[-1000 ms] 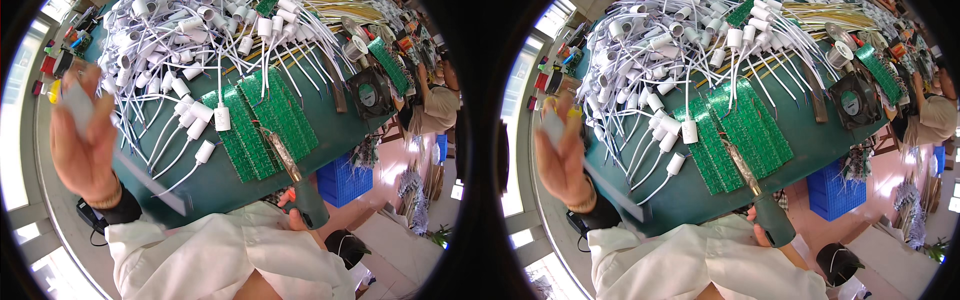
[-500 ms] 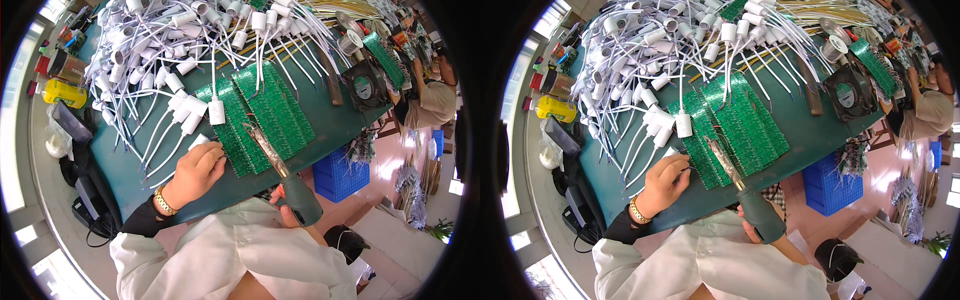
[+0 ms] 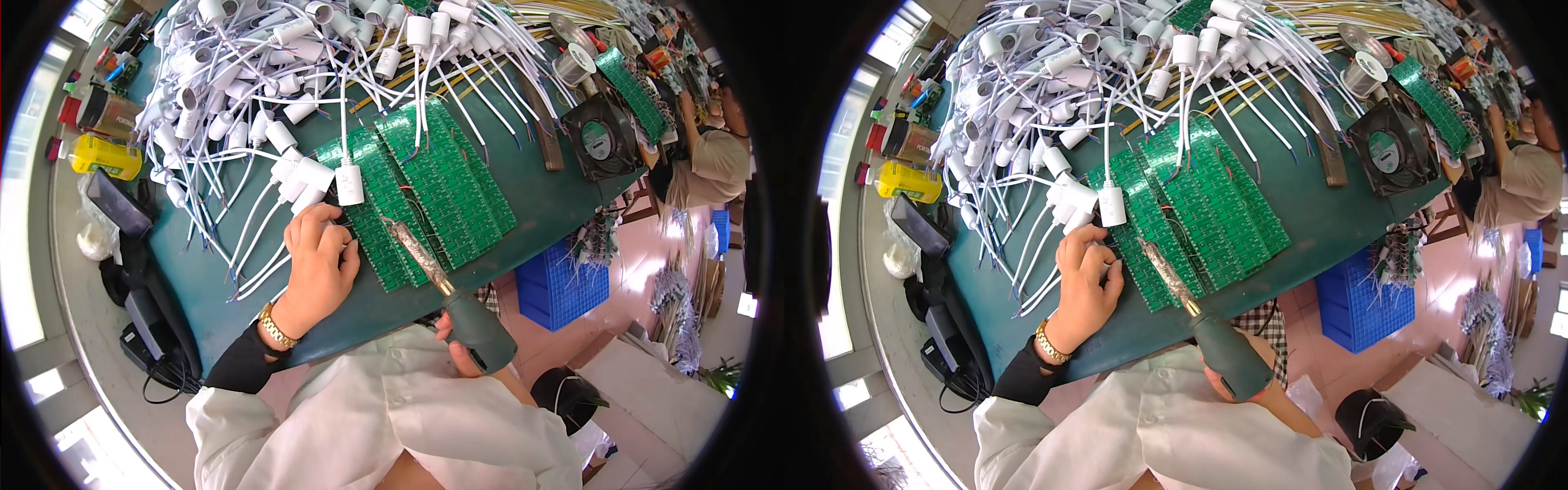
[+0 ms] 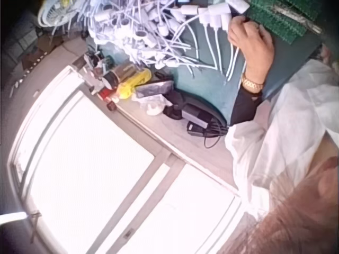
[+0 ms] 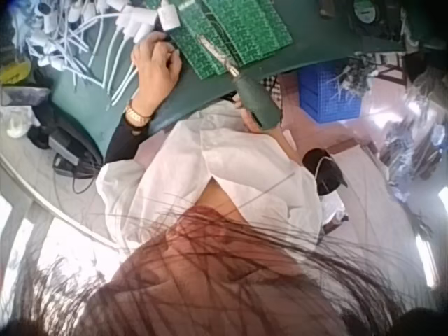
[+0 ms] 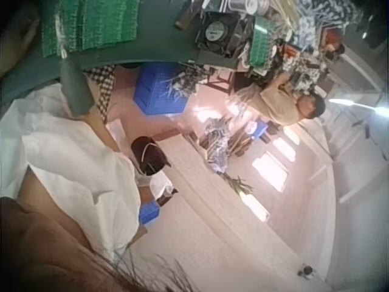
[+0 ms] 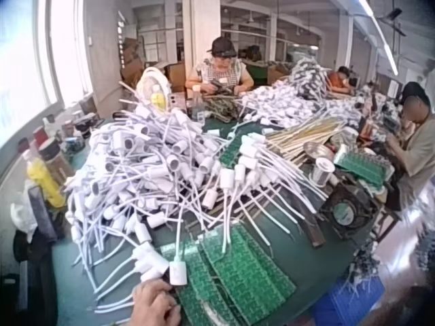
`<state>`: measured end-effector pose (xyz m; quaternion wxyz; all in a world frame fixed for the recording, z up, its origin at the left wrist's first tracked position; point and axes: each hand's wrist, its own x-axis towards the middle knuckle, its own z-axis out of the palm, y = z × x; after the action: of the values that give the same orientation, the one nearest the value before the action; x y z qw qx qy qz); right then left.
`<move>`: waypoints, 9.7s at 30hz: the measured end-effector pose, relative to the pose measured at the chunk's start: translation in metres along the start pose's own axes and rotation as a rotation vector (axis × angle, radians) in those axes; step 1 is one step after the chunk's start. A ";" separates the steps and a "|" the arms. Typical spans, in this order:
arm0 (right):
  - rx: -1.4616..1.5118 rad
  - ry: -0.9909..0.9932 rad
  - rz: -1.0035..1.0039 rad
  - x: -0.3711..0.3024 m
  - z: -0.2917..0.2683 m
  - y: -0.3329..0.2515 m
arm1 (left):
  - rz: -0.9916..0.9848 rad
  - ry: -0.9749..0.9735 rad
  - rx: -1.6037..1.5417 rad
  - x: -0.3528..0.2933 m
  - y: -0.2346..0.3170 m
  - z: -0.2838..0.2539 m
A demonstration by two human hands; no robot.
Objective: The person aligns wire leads from plastic socket components onto circuit boards and solders the connections using a handheld soldering tool.
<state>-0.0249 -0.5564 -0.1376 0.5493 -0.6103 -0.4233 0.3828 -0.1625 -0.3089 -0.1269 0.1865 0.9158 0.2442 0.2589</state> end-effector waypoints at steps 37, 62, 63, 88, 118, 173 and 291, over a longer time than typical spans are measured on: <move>-0.380 0.043 -0.280 0.002 0.004 0.026 | 0.024 0.058 0.086 0.000 -0.004 0.002; -0.602 0.016 -0.431 0.007 0.011 0.024 | 0.007 0.063 0.057 0.002 -0.004 0.000; -0.642 0.029 -0.510 0.008 0.010 0.021 | 0.004 0.064 0.056 0.001 -0.004 0.000; 0.042 -0.004 -0.033 0.008 -0.010 -0.009 | -0.006 0.081 0.003 0.002 -0.007 0.001; -0.185 -0.158 0.088 0.005 0.000 0.000 | -0.040 -0.072 0.022 0.008 -0.002 -0.007; -0.084 -0.044 0.071 0.003 -0.001 -0.001 | -0.007 0.003 0.111 0.010 0.008 -0.023; -0.229 0.098 0.109 -0.026 0.027 0.021 | 0.036 -0.067 0.024 -0.009 0.000 -0.012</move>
<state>-0.0567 -0.5719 -0.1611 0.4743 -0.7091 -0.4034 0.3309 -0.1759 -0.3110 -0.1211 0.1787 0.9303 0.2246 0.2285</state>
